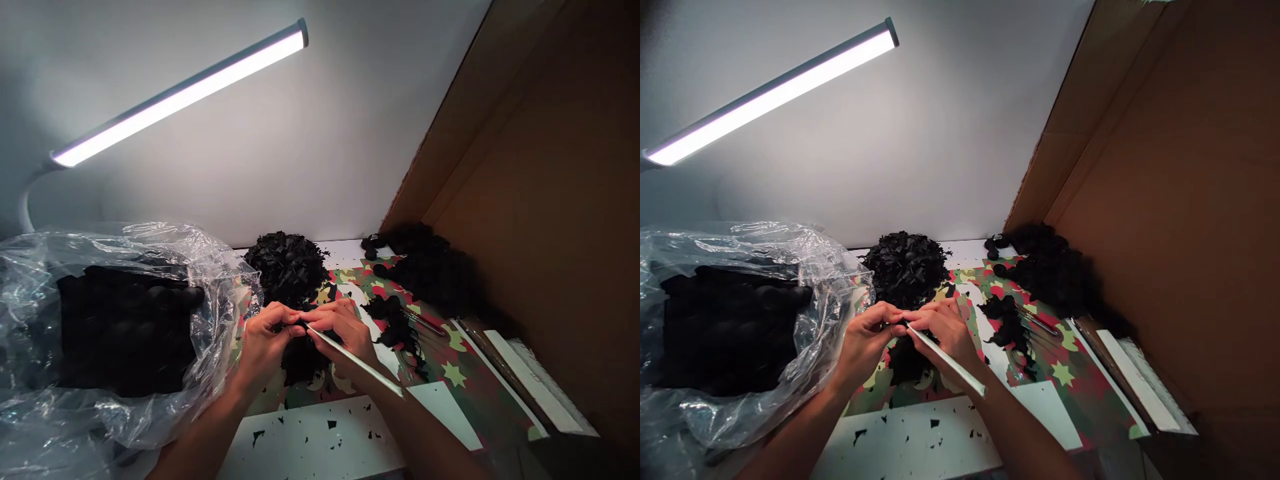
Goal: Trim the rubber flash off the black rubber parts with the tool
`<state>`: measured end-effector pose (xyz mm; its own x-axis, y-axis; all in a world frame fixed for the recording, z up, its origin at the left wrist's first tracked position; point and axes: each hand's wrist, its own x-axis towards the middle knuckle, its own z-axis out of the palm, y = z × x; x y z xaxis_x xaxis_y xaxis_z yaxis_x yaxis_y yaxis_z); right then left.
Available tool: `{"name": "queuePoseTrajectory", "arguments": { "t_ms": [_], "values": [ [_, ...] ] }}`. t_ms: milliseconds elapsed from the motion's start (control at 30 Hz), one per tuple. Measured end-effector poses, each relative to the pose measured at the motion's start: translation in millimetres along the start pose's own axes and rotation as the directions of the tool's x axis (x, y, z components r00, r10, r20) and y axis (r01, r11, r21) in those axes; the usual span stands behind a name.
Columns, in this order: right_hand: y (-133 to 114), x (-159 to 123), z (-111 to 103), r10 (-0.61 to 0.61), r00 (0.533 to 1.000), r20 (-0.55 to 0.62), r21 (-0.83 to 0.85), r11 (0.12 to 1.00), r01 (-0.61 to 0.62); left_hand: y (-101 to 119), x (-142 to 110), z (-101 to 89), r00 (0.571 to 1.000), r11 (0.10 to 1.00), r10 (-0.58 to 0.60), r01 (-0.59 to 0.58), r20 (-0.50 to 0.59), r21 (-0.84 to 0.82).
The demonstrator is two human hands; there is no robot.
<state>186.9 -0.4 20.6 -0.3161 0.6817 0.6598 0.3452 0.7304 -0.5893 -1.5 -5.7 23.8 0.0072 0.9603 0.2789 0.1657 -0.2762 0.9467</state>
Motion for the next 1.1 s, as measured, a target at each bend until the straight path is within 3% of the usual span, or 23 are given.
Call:
{"name": "queuePoseTrajectory", "arguments": {
  "t_ms": [200, 300, 367, 467, 567, 667, 800, 933, 1100],
  "values": [
    [0.8, 1.6, -4.8, -0.141, 0.984, 0.112, -0.079, 0.986, 0.150, 1.6, 2.1, -3.9, 0.996, 0.991, 0.015, -0.026, 0.085, 0.131],
    [3.0, -1.3, -3.0, -0.130, 0.977, 0.166, -0.127, 0.980, 0.152, 4.1, 2.3, -3.4, 0.993, 0.992, -0.031, 0.016, 0.117, 0.128],
    [6.1, -2.3, -1.2, -0.078, 0.987, 0.143, -0.123, 0.988, 0.096, 5.2, 2.0, -2.9, 0.986, 0.995, -0.070, 0.057, 0.154, 0.085],
    [9.9, 0.0, -0.6, 0.077, 0.997, 0.007, -0.063, 0.995, -0.076, 4.9, 2.4, -4.5, 0.978, 0.994, -0.085, 0.096, 0.190, -0.050],
    [9.1, 4.3, -1.3, 0.334, 0.938, -0.092, 0.112, 0.940, -0.323, 1.7, 4.9, -7.9, 0.985, 0.972, -0.111, 0.135, 0.130, -0.191],
    [5.3, 5.4, 1.9, 0.456, 0.883, -0.112, 0.279, 0.867, -0.413, -3.1, 7.8, -7.9, 0.975, 0.908, -0.209, 0.223, 0.076, -0.354],
    [0.0, 0.8, 10.6, 0.366, 0.928, -0.072, 0.270, 0.903, -0.335, -10.2, 8.8, -2.9, 0.948, 0.816, -0.307, 0.309, 0.086, -0.488],
    [-4.0, -3.0, 12.1, 0.227, 0.974, 0.005, 0.218, 0.950, -0.223, -15.8, 7.7, -2.6, 0.961, 0.879, -0.273, 0.263, 0.033, -0.397],
    [-0.3, -1.4, 2.5, 0.255, 0.962, -0.098, 0.199, 0.952, -0.232, -12.5, 8.2, -5.4, 0.972, 0.895, -0.225, 0.236, 0.073, -0.378]
  ]
}}
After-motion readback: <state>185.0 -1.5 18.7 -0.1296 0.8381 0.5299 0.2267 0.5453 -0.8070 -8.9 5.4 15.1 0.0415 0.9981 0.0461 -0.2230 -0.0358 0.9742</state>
